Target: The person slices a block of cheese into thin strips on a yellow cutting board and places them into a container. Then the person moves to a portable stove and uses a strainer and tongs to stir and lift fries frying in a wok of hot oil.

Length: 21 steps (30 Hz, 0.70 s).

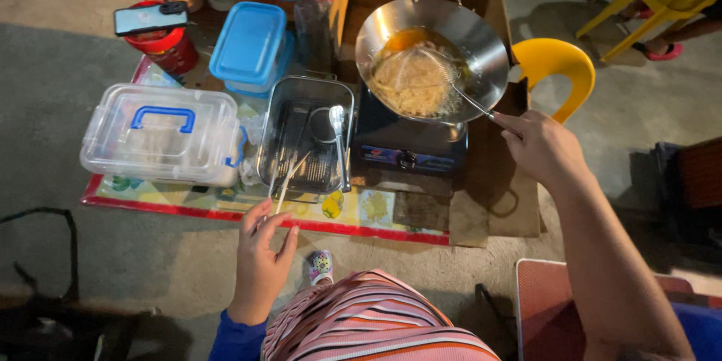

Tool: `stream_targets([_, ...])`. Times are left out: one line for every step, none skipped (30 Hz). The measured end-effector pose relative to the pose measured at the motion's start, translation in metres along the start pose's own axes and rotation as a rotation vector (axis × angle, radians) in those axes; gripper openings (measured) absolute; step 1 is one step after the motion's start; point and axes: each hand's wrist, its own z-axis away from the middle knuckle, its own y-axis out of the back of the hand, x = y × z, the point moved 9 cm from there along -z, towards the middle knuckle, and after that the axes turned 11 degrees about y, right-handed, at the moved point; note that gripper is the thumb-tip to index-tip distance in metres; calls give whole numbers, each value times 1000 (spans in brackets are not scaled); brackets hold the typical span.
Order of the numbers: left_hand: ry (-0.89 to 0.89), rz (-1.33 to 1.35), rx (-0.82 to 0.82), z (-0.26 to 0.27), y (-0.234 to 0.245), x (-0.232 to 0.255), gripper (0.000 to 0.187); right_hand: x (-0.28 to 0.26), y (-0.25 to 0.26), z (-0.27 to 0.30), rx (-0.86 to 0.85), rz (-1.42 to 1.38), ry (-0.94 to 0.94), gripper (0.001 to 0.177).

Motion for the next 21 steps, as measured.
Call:
stream_targets([-27, -2, -7, -1, -2, 4, 28, 1, 5, 6, -16, 36, 0, 35])
stream_targets([-53, -5, -12, -2, -5, 9, 28, 2, 12, 12, 4, 48, 11, 35])
stream_targets([-79, -7, -17, -3, -8, 13, 28, 2, 20, 19, 23, 60, 21, 35])
stream_targets([-101, -3, -27, -4, -10, 17, 28, 2, 26, 25, 38, 69, 37, 35])
stream_targets([-123, 1, -36, -5, -13, 20, 29, 7, 31, 31, 40, 83, 6, 35])
stream_targets([-137, -1, -36, -4, -14, 23, 29, 12, 34, 35, 40, 92, -13, 35])
stream_targets([-147, -12, -41, -5, -15, 24, 29, 17, 37, 40, 41, 102, -32, 35])
stream_targets([-149, -23, -41, -5, -17, 24, 29, 21, 43, 48, 70, 101, -16, 35])
stream_targets([-150, -34, -42, -3, -18, 25, 30, 25, 48, 57, 100, 100, 0, 35])
stream_targets([-126, -17, -55, -4, -21, 25, 30, 34, 53, 64, 97, 109, -4, 35])
stream_targets([-102, 0, -69, -5, -24, 24, 31, 43, 55, 71, 95, 118, -8, 36])
stream_targets([-81, 15, -78, -6, -25, 24, 31, 52, 54, 75, 67, 167, -22, 33])
stream_targets([-77, 2, -94, -7, -27, 24, 32, 60, 53, 78, 40, 216, -36, 31])
stream_targets([-68, -11, -108, -5, -28, 24, 32, 65, 50, 80, 33, 216, -43, 30])
stream_targets([-58, -23, -122, -3, -29, 23, 33, 69, 49, 81, 26, 217, -49, 29])
stream_targets([-68, -17, -119, 0, -28, 24, 32, 71, 48, 81, 39, 173, -64, 30])
stream_targets([-78, -11, -117, 2, -28, 24, 32, 71, 45, 76, 31, 164, -65, 31])
stream_targets([-96, -1, -122, 3, -30, 26, 31, 70, 44, 78, 23, 158, -77, 32])
stream_targets([-88, 11, -109, 4, -30, 26, 31, 66, 41, 74, -5, 188, -75, 34])
stream_targets([-88, 23, -103, 4, -30, 26, 31, 62, 38, 70, -31, 219, -84, 35])
stream_targets([-88, 36, -97, 4, -30, 27, 31, 54, 36, 63, -30, 227, -67, 35])
